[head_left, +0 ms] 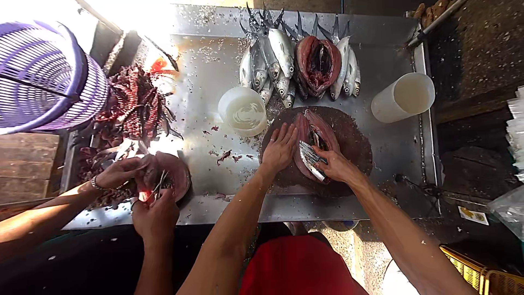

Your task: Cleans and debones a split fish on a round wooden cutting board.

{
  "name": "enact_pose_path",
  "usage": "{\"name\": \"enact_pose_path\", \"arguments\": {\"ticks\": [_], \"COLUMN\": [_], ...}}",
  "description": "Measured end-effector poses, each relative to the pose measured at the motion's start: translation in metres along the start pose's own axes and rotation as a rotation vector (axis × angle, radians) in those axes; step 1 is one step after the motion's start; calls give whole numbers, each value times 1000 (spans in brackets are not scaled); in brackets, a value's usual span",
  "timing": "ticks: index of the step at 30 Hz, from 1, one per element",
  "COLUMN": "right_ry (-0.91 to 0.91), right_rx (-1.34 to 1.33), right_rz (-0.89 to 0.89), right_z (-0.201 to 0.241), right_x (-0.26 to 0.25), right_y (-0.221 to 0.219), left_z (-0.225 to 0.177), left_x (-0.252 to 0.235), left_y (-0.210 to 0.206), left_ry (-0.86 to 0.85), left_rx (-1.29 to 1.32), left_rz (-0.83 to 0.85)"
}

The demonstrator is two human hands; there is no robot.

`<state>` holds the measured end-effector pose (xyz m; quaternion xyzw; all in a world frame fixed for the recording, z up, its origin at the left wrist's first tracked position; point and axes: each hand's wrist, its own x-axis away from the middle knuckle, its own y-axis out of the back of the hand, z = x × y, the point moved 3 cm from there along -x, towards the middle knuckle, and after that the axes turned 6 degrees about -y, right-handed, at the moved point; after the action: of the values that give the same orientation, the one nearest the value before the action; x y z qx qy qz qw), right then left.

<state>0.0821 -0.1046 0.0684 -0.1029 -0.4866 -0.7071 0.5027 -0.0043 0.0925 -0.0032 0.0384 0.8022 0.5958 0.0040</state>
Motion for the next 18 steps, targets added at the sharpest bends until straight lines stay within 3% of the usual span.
{"name": "enact_pose_path", "arguments": {"ticks": [18], "right_ry": [-37], "right_rx": [398], "right_rz": [306], "right_z": [11], "right_x": [40], "right_y": [26], "left_z": [0], "left_x": [0], "left_y": [-1], "left_ry": [7], "left_rx": [-8], "left_rz": [8]}}
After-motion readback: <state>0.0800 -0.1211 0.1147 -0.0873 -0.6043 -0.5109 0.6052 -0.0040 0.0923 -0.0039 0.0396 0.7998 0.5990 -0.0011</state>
